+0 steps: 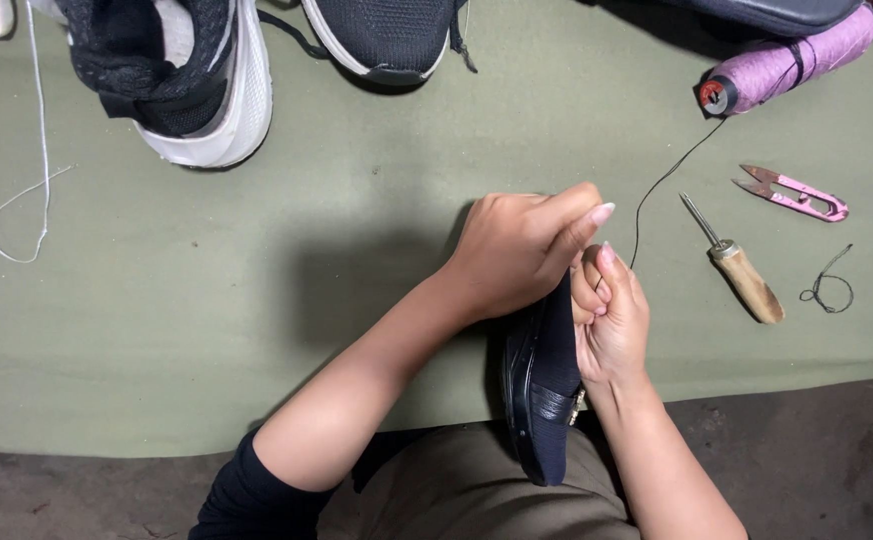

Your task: The person is repairing a black slip-on shoe by hand. They use a wooden-handled awl to pierce the sole and pull a black thread through the material. The person also uses scissors to cut the thread and continues stitching the shoe.

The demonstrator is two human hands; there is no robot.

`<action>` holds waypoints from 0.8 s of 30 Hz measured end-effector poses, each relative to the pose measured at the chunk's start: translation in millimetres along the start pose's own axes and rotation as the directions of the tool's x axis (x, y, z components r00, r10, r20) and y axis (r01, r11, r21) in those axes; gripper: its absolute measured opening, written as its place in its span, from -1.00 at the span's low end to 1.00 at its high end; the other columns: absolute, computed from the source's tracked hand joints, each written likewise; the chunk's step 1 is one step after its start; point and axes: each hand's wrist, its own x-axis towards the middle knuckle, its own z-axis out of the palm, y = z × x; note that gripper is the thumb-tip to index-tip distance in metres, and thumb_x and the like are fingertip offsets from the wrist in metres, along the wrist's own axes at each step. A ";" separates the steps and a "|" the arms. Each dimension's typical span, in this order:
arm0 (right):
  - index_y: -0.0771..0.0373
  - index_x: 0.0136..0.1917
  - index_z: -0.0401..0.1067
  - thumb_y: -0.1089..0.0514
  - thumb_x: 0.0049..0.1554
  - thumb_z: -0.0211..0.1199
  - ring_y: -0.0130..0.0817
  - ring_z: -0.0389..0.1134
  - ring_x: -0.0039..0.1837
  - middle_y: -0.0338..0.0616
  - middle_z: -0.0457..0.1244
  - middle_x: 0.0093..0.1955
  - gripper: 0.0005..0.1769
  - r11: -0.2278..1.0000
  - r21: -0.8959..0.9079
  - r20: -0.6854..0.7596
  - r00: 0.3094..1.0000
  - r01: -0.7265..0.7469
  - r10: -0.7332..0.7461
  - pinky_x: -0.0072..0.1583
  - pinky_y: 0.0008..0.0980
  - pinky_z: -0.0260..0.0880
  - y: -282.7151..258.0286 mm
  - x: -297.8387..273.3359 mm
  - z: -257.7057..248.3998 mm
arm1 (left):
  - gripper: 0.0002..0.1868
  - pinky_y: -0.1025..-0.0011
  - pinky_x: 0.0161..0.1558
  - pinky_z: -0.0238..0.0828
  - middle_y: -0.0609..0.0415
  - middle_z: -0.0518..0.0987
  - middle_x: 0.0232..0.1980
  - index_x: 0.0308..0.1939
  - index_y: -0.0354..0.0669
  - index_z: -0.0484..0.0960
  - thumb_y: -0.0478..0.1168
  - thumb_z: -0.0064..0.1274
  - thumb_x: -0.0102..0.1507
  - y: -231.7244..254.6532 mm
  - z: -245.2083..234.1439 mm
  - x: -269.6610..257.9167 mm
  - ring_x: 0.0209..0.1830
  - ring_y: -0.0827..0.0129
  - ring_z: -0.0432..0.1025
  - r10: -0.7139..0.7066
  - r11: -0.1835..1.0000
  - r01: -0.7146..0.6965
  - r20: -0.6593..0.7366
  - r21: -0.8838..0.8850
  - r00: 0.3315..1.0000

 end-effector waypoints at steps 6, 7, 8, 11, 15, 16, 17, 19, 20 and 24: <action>0.08 -0.34 0.01 0.10 0.43 -0.05 -0.87 -0.23 -0.42 -0.55 -0.20 -0.45 -0.53 1.000 0.001 -0.053 0.998 0.030 -0.030 -0.49 -0.92 -0.14 1.2 -2.1 8.8 | -0.64 0.33 -0.39 0.52 0.33 0.55 -0.56 -0.44 0.18 0.46 -0.07 -0.24 0.47 -10.5 5.1 2.4 -0.48 0.19 0.56 -0.111 0.972 0.100 -0.042 -0.213 0.993; 0.06 -0.37 -0.01 0.07 0.43 -0.07 -0.84 -0.27 -0.41 -0.54 -0.22 -0.45 -0.50 1.000 0.009 -0.045 0.999 0.022 -0.021 -0.48 -0.92 -0.19 -0.7 -2.2 12.9 | -0.63 0.37 -0.37 0.53 0.38 0.57 -0.55 -0.45 0.20 0.49 -0.08 -0.23 0.46 -12.4 5.2 2.0 -0.48 0.24 0.58 -0.145 0.958 0.129 -0.043 -0.258 0.989; 0.06 -0.37 -0.01 0.07 0.43 -0.07 -0.84 -0.27 -0.41 -0.54 -0.22 -0.45 -0.50 1.000 0.009 -0.046 0.999 0.021 -0.021 -0.48 -0.92 -0.19 -0.1 -3.5 12.3 | -0.63 0.37 -0.37 0.53 0.38 0.57 -0.55 -0.45 0.20 0.49 -0.08 -0.23 0.46 -9.8 4.8 2.5 -0.48 0.24 0.58 -0.145 0.957 0.130 -0.043 -0.258 0.988; 0.03 -0.36 0.00 0.06 0.45 -0.16 -0.83 -0.25 -0.44 -0.54 -0.20 -0.48 -0.51 0.980 0.199 0.094 0.994 0.028 -0.048 -0.44 -0.90 -0.20 -0.1 -5.1 8.1 | -0.65 0.41 -0.34 0.52 0.31 0.57 -0.53 -0.40 0.14 0.50 -0.10 -0.22 0.48 -4.3 4.5 5.6 -0.51 0.22 0.55 -0.168 0.926 0.129 -0.084 -0.355 0.982; 0.02 -0.36 -0.01 0.01 0.40 -0.15 -0.74 -0.27 -0.49 -0.51 -0.23 -0.50 -0.54 0.946 0.324 0.196 0.979 -0.014 -0.052 -0.50 -0.75 -0.23 -0.7 -9.9 -1.8 | -0.66 0.36 -0.32 0.53 0.26 0.56 -0.52 -0.38 0.16 0.52 -0.10 -0.21 0.49 -3.9 7.2 4.5 -0.49 0.16 0.54 -0.162 0.924 0.122 -0.083 -0.362 0.983; 0.01 -0.37 -0.03 0.03 0.34 -0.09 -0.70 -0.27 -0.49 -0.50 -0.24 -0.49 -0.56 0.956 0.294 0.224 0.971 0.010 -0.079 -0.51 -0.69 -0.24 -0.6 -9.7 -3.1 | -0.67 0.37 -0.32 0.53 0.26 0.57 -0.52 -0.38 0.15 0.52 -0.09 -0.21 0.48 -4.9 7.3 4.7 -0.50 0.17 0.54 -0.164 0.923 0.119 -0.093 -0.366 0.982; 0.01 -0.37 -0.03 0.03 0.34 -0.09 -0.70 -0.27 -0.49 -0.50 -0.24 -0.49 -0.56 0.956 0.295 0.224 0.972 0.006 -0.076 -0.51 -0.69 -0.24 2.1 -9.9 -5.6 | -0.67 0.37 -0.32 0.53 0.26 0.57 -0.52 -0.38 0.15 0.52 -0.09 -0.21 0.48 -4.2 6.5 4.6 -0.50 0.17 0.54 -0.167 0.923 0.123 -0.093 -0.365 0.981; 0.01 -0.40 -0.11 0.09 0.26 -0.08 -0.72 -0.39 -0.44 -0.54 -0.27 -0.49 -0.57 0.984 0.048 0.140 0.974 0.174 -0.179 -0.55 -0.66 -0.32 6.2 -10.0 -10.8 | -0.66 0.40 -0.30 0.54 0.26 0.57 -0.52 -0.37 0.15 0.53 -0.09 -0.20 0.49 -2.7 5.7 5.6 -0.51 0.23 0.53 -0.165 0.919 0.114 -0.106 -0.377 0.981; 0.01 -0.40 -0.11 0.09 0.26 -0.08 -0.72 -0.39 -0.44 -0.54 -0.27 -0.49 -0.57 0.984 0.047 0.139 0.974 0.173 -0.178 -0.55 -0.66 -0.32 7.4 -12.8 -4.9 | -0.66 0.40 -0.30 0.54 0.26 0.57 -0.52 -0.37 0.15 0.53 -0.09 -0.20 0.49 -2.3 6.7 6.0 -0.51 0.23 0.53 -0.166 0.919 0.115 -0.107 -0.378 0.980; 0.00 -0.44 -0.13 0.19 0.21 -0.02 -0.70 -0.34 -0.51 -0.48 -0.25 -0.55 -0.54 0.907 -0.199 -0.006 0.925 0.370 -0.379 -0.53 -0.65 -0.29 16.6 -15.6 1.7 | -0.72 0.50 -0.31 0.49 0.26 0.60 -0.47 -0.24 0.08 0.54 -0.13 -0.22 0.51 -3.2 7.9 6.3 -0.57 0.46 0.42 -0.188 0.881 0.114 -0.119 -0.458 0.975</action>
